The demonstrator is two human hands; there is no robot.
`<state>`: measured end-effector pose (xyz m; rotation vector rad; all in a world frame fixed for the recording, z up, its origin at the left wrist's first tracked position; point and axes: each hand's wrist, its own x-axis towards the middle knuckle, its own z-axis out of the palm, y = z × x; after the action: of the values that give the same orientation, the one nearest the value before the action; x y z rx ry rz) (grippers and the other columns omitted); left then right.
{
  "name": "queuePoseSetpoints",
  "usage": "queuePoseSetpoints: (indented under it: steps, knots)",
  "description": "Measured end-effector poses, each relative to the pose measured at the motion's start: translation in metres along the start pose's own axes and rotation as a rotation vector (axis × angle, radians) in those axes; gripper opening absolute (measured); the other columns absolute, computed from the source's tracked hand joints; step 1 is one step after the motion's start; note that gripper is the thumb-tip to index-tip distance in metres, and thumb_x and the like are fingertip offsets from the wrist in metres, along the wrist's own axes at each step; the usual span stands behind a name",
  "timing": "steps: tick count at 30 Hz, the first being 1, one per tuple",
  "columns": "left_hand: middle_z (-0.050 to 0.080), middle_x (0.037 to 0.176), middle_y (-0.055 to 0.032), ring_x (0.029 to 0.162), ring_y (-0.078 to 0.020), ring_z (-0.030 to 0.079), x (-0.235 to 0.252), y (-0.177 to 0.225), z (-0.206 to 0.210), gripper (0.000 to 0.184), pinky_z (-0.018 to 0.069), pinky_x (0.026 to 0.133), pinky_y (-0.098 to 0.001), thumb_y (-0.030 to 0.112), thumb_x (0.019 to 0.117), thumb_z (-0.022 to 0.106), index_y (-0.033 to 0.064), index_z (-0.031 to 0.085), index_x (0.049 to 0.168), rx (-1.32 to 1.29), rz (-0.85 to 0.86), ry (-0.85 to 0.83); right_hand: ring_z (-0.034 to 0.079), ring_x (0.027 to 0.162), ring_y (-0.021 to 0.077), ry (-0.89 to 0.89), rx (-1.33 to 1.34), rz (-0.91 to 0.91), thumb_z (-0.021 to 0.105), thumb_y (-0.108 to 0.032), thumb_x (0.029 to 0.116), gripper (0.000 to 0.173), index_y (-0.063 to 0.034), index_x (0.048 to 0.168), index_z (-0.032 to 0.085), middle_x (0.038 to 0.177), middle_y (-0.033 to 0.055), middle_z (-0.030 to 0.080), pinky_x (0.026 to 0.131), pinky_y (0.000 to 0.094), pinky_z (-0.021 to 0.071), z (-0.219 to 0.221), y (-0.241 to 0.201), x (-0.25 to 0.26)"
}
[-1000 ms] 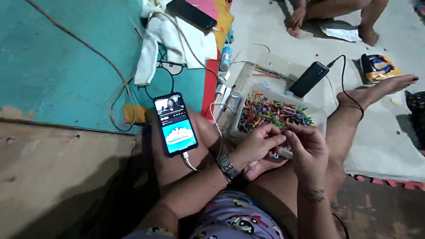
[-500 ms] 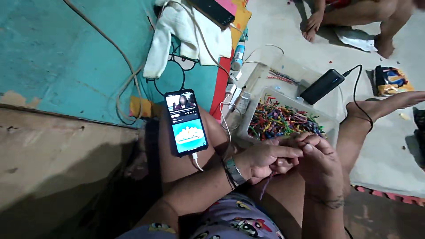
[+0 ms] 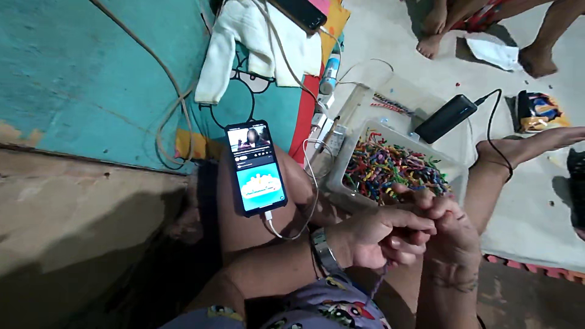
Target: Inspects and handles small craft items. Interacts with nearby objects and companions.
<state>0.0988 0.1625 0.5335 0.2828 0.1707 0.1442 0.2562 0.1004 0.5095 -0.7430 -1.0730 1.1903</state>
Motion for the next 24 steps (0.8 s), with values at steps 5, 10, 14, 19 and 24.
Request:
queuePoseSetpoints:
  steps: [5, 10, 14, 19, 24]
  knots:
    - [0.06, 0.079, 0.0042, 0.058, 0.0016, 0.053, 0.001, -0.004, -0.001, 0.012, 0.0435, 0.051, -0.0122, -0.001, 0.101, 0.049, 0.0078, 0.056, 0.104, 0.282, 0.217, 0.074, 0.067, 0.103, 0.0081, 0.131, 0.069, -0.026, 0.068, -0.028, 0.0966, 0.009, -0.0228, 0.095, 0.074, 0.101, -0.0069, 0.071, 0.098, 0.028, 0.0527, 0.01, -0.003, -0.001]
    - [0.067, 0.097, -0.0084, 0.092, -0.0028, 0.063, 0.005, -0.009, -0.014, 0.014, 0.0529, 0.085, -0.0203, 0.002, 0.0955, 0.064, -0.0101, 0.066, 0.102, 0.958, 0.632, 0.151, 0.066, 0.097, 0.0054, 0.264, -0.03, -0.049, 0.07, -0.019, 0.0934, 0.006, -0.0236, 0.09, 0.072, 0.094, -0.0088, 0.069, 0.093, 0.0253, 0.0537, 0.017, -0.005, -0.006]
    - [0.067, 0.092, -0.003, 0.083, 0.0007, 0.062, 0.004, -0.012, -0.013, 0.012, 0.0528, 0.078, -0.0173, 0.003, 0.0988, 0.059, -0.0071, 0.064, 0.103, 0.944, 0.572, 0.182, 0.066, 0.098, 0.0046, 0.283, -0.103, -0.041, 0.07, -0.026, 0.0959, 0.004, -0.0238, 0.095, 0.073, 0.097, -0.0098, 0.069, 0.094, 0.0255, 0.054, 0.013, -0.002, -0.01]
    - [0.064, 0.083, 0.0039, 0.066, -0.0012, 0.059, -0.001, 0.0, -0.007, 0.015, 0.0517, 0.06, -0.0158, 0.003, 0.1031, 0.048, 0.0051, 0.062, 0.107, 0.443, 0.11, 0.14, 0.062, 0.124, 0.0133, 0.055, -0.147, 0.02, 0.057, -0.038, 0.1038, 0.028, -0.0207, 0.113, 0.077, 0.129, -0.0022, 0.07, 0.108, 0.0334, 0.0494, -0.005, -0.006, -0.02]
    - [0.063, 0.078, 0.0062, 0.061, 0.0016, 0.056, 0.003, -0.004, -0.01, 0.022, 0.0491, 0.056, -0.0132, 0.007, 0.1053, 0.044, 0.0102, 0.064, 0.097, 0.302, -0.024, 0.02, 0.068, 0.1, 0.008, 0.116, 0.149, -0.041, 0.068, -0.026, 0.0968, 0.01, -0.0199, 0.099, 0.075, 0.1, -0.0061, 0.073, 0.102, 0.0319, 0.0514, -0.002, 0.003, -0.022]
